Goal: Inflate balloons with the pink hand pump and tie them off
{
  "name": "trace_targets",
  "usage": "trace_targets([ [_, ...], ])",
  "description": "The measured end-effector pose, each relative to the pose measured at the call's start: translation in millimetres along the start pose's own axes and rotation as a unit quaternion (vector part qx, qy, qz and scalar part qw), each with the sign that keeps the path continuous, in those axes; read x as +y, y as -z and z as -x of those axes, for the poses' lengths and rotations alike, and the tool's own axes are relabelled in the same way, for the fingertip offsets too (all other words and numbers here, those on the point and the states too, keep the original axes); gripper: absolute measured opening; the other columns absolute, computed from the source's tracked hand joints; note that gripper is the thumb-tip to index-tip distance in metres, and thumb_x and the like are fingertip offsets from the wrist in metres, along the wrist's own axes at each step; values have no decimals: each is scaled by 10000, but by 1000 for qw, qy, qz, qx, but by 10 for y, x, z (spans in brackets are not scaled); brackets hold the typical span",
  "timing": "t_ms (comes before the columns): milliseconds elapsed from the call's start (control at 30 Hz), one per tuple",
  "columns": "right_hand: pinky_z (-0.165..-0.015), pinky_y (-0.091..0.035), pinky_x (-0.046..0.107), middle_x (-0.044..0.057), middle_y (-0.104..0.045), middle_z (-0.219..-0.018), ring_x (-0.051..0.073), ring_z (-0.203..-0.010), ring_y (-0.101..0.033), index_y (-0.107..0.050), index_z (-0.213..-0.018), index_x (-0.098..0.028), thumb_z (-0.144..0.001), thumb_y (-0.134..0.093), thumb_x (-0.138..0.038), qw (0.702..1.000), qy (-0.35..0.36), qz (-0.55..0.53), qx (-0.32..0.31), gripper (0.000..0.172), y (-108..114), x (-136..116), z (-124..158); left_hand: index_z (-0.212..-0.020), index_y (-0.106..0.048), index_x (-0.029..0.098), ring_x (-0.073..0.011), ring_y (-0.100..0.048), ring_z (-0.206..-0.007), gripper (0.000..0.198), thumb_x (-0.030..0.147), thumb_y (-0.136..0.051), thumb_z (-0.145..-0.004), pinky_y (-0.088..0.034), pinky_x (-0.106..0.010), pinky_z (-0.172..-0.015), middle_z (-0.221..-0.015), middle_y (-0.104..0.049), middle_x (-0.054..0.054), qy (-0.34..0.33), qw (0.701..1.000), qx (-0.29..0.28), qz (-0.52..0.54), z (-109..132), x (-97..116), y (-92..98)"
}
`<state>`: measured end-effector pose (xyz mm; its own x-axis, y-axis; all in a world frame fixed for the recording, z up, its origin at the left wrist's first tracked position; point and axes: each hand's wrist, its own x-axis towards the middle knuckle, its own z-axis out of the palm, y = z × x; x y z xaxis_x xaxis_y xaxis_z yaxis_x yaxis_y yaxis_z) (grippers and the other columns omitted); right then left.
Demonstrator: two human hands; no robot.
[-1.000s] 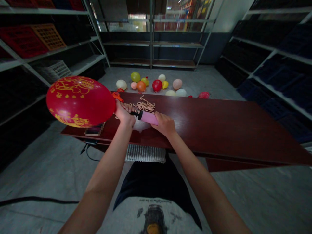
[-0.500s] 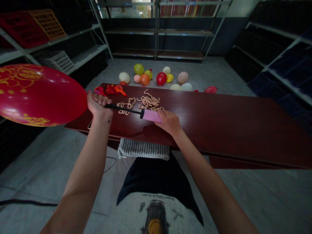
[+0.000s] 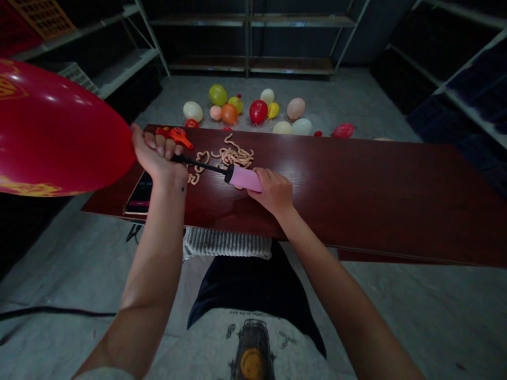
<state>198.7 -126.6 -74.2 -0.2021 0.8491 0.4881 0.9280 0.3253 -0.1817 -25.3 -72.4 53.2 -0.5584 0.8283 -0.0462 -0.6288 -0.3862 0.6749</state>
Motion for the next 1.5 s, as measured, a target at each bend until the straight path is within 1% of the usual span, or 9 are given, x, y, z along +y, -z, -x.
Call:
trace_targets([
  [267,-728,-404,340,112,-715,-1048,262,-900,-639,-620,-1174,-184,-888,-608,-452,999,-52,-3,11,392,-13,4,-14,-626,-168,208,-81,-129,-363,539,370,-348,-1108,-163,-278,-427,-477,-130,68,20,999,-43,-25,418,-665,-265],
  [400,-743,-414,340,117,-713,-1061,263,-917,-641,-612,-1195,-181,-891,-607,-467,998,-65,-1,13,418,-27,27,-11,-651,-185,216,-77,-142,-392,575,517,-432,-1074,-186,-276,-456,-502,-141,71,3,995,-77,-56,469,-763,-271],
  [467,-742,-416,332,112,-722,-1054,255,-902,-648,-620,-1182,-183,-888,-617,-464,998,-55,-12,18,406,-27,27,-10,-660,-191,218,-80,-150,-405,583,570,-425,-1062,-198,-275,-464,-517,-145,68,7,994,-86,-66,471,-719,-249],
  [600,-742,-419,318,110,-733,-1065,239,-896,-663,-622,-1192,-177,-893,-629,-449,999,-20,-22,19,404,-24,2,-3,-653,-182,212,-94,-115,-419,566,490,-416,-1087,-177,-287,-451,-527,-129,61,19,997,-56,-41,495,-576,-178],
  [733,-737,-421,314,93,-735,-1046,237,-915,-673,-617,-1190,-169,-891,-646,-471,999,25,-13,24,426,-44,-16,12,-659,-187,219,-89,-113,-422,568,505,-442,-1077,-184,-285,-457,-539,-116,67,19,999,-45,-21,474,-468,-49],
  [867,-732,-421,317,98,-732,-1019,238,-901,-672,-614,-1189,-163,-902,-635,-468,998,56,4,22,420,-59,-20,23,-652,-205,218,-97,-114,-414,514,379,-404,-1097,-186,-295,-464,-522,-113,68,4,999,-39,2,356,-345,118],
  [1200,-752,-457,332,128,-725,-1117,254,-928,-679,-616,-1218,-159,-872,-669,-425,996,83,29,-8,439,-35,-39,33,-602,-206,194,-94,-162,-364,534,325,-350,-1099,-209,-277,-429,-459,-170,54,12,999,-11,33,80,247,403],
  [1333,-748,-459,339,135,-724,-1119,256,-927,-677,-605,-1244,-150,-884,-655,-433,996,81,24,-8,460,-47,-52,33,-603,-206,186,-83,-160,-364,557,366,-342,-1113,-207,-256,-420,-444,-185,58,9,999,0,44,4,396,381],
  [1500,-747,-444,342,118,-734,-1073,262,-916,-674,-617,-1221,-164,-845,-692,-393,999,37,6,8,446,-31,-12,16,-614,-186,185,-73,-151,-370,571,410,-299,-1126,-183,-246,-425,-446,-169,62,-20,999,-24,19,-32,299,203],
])
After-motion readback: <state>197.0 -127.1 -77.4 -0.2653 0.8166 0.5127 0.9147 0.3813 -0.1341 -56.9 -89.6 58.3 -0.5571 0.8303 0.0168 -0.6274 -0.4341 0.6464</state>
